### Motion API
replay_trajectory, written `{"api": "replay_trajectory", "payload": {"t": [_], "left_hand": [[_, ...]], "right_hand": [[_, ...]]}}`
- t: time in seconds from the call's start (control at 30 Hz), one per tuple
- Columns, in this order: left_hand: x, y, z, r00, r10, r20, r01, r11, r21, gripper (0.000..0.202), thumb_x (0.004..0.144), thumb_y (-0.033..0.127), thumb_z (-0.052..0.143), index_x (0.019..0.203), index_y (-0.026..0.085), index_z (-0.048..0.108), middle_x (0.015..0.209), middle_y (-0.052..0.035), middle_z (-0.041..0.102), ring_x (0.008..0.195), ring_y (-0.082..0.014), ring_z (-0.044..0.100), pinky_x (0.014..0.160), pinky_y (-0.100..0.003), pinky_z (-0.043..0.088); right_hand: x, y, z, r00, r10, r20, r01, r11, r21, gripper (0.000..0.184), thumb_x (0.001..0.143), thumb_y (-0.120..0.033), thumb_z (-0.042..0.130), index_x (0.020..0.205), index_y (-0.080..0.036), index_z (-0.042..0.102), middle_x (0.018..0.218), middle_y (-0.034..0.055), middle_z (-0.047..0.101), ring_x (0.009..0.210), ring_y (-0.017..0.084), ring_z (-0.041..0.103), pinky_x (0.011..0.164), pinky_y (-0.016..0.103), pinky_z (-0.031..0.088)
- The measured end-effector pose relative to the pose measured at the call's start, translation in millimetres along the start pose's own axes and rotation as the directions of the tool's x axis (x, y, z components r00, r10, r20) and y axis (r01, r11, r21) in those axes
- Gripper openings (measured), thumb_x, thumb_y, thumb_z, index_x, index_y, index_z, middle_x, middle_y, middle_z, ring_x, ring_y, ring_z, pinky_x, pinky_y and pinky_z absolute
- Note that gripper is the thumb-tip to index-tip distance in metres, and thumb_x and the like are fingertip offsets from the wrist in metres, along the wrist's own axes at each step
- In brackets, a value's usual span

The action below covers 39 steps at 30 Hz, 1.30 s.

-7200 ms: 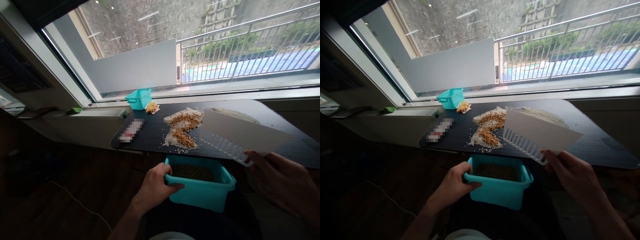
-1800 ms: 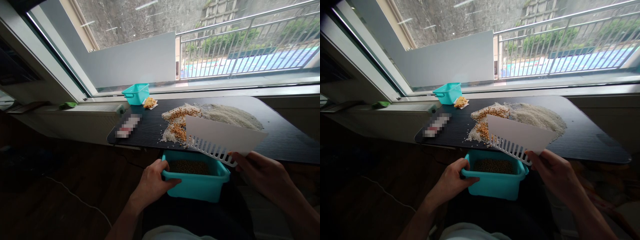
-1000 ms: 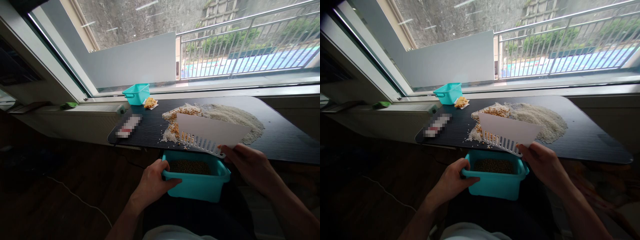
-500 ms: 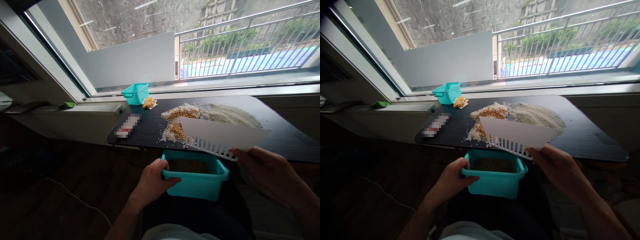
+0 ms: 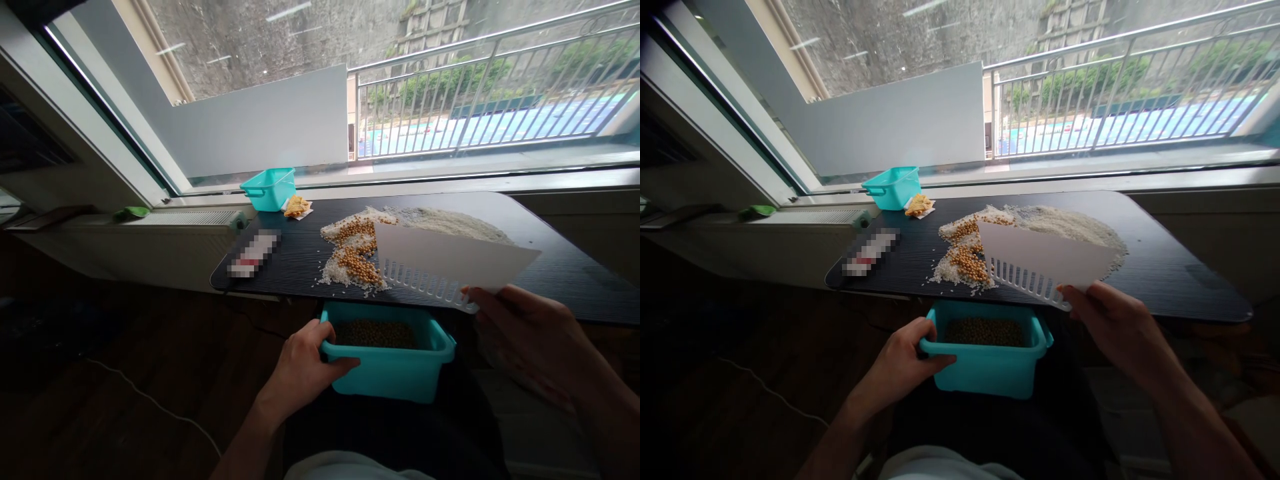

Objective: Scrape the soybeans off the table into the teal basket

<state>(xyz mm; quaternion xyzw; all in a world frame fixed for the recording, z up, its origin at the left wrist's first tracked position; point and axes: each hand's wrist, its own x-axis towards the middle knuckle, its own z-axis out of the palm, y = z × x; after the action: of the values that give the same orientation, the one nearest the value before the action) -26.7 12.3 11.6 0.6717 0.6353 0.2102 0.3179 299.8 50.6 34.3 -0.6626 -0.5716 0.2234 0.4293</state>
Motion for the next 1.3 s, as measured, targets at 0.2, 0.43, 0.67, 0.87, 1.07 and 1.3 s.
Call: {"api": "replay_trajectory", "payload": {"t": [0.2,0.43,0.67,0.87,1.07,1.3], "left_hand": [[0,-1,0.8,1.000,0.012,-0.017,-0.012,1.000,0.004,0.032,0.080,0.034,0.084,0.075,0.022,0.054,0.076,0.0063,0.050,0.072,-0.0153,0.051,0.067,-0.028,0.032],[0,2,-1.2,1.000,0.001,-0.011,-0.001,1.000,0.001,0.034,0.079,0.033,0.086,0.074,0.022,0.053,0.076,0.0065,0.051,0.071,-0.0152,0.052,0.066,-0.028,0.033],[0,0,-0.1,1.000,0.006,-0.014,-0.006,1.000,0.002,0.034,0.078,0.033,0.086,0.075,0.023,0.054,0.075,0.0068,0.049,0.070,-0.0149,0.051,0.066,-0.028,0.033],[0,0,-0.7,1.000,-0.002,-0.001,0.002,1.000,-0.005,0.034,0.079,0.034,0.085,0.075,0.022,0.053,0.076,0.0065,0.049,0.072,-0.0153,0.051,0.067,-0.028,0.033],[0,-1,-0.8,1.000,0.009,-0.007,-0.010,1.000,-0.004,0.033,0.079,0.034,0.085,0.076,0.022,0.054,0.076,0.0066,0.050,0.071,-0.0149,0.050,0.066,-0.028,0.032],[0,-2,0.6,1.000,0.017,-0.018,-0.017,1.000,-0.004,0.033,0.079,0.035,0.085,0.076,0.023,0.054,0.076,0.0066,0.050,0.070,-0.0149,0.050,0.065,-0.028,0.032]], "right_hand": [[5,5,6,0.997,0.017,0.070,-0.022,0.997,0.073,0.059,0.072,-0.081,0.077,0.069,-0.023,0.075,0.061,0.0051,0.070,0.061,0.021,0.063,0.052,0.029,0.044],[13,-3,14,0.997,0.029,0.078,-0.036,0.996,0.083,0.058,0.073,-0.079,0.078,0.067,-0.022,0.074,0.060,0.0035,0.067,0.059,0.019,0.059,0.054,0.029,0.042],[16,-10,18,0.995,0.033,0.098,-0.045,0.991,0.127,0.071,0.060,-0.092,0.076,0.061,-0.022,0.071,0.057,0.0041,0.065,0.057,0.019,0.056,0.054,0.031,0.042],[16,-11,17,0.994,0.060,0.093,-0.067,0.995,0.078,0.068,0.064,-0.088,0.075,0.064,-0.021,0.074,0.057,0.0034,0.065,0.056,0.018,0.054,0.055,0.031,0.040],[16,-12,20,0.992,0.013,0.126,-0.021,0.998,0.066,0.075,0.062,-0.097,0.071,0.057,-0.022,0.069,0.056,0.0038,0.064,0.056,0.018,0.056,0.054,0.031,0.043],[11,-11,15,0.991,0.006,0.134,-0.018,0.996,0.087,0.068,0.068,-0.091,0.073,0.068,-0.023,0.076,0.059,0.0046,0.068,0.059,0.021,0.061,0.054,0.031,0.046]]}}
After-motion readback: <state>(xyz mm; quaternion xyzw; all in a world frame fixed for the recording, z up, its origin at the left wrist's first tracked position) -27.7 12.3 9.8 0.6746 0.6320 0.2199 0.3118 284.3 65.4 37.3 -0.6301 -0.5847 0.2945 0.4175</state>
